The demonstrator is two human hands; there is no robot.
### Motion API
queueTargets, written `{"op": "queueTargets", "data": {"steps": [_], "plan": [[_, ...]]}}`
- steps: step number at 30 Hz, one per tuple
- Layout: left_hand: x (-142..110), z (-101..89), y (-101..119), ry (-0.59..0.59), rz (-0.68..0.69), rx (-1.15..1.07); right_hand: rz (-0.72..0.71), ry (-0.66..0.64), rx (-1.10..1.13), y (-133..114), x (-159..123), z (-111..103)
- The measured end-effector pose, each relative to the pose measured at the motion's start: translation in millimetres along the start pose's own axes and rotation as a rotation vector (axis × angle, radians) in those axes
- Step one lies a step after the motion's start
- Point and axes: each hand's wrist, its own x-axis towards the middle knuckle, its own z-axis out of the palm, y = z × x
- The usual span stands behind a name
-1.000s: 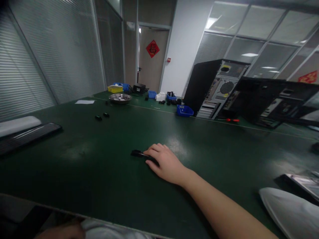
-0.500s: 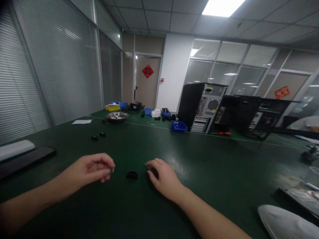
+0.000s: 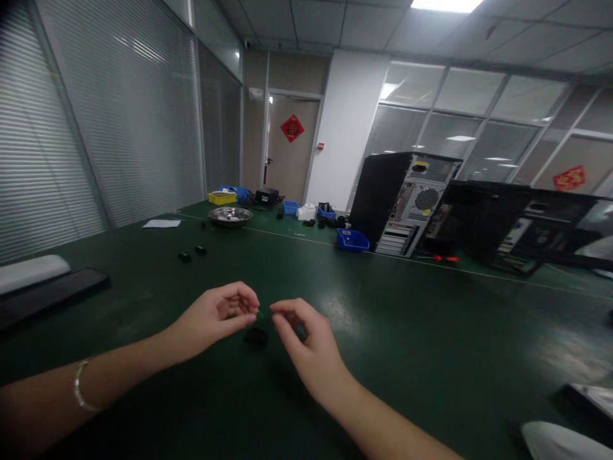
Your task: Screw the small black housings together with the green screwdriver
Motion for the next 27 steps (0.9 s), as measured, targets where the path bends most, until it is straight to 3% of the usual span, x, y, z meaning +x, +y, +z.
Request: {"op": "queueTargets", "data": {"steps": [5, 9, 12, 15, 19, 24, 27], "plan": [[-5, -2.8, 7, 0.094, 0.374, 0.504, 0.147, -0.079, 0.368, -5, 10, 14], [-3, -8.1, 2, 0.022, 0.648, 0.656, 0.205, -0.093, 0.509, -5, 15, 16], [2, -10.5, -1, -0.028, 0.735, 0.705, 0.237, -0.069, 0.574, -4, 17, 16], [7, -11.5, -1, -0.008, 0.69, 0.676, 0.222, -0.028, 0.614, -3, 18, 16], [12, -11.9, 2, 0.046, 0.518, 0.623, 0.172, 0.023, 0.592, 1, 19, 16], [14, -8.8, -1, -0.034, 0.337, 0.511, 0.155, 0.055, 0.51, 10, 20, 18], [15, -4.9, -4, -0.007, 0.27, 0.431, 0.145, 0.035, 0.457, 13, 20, 19]]}}
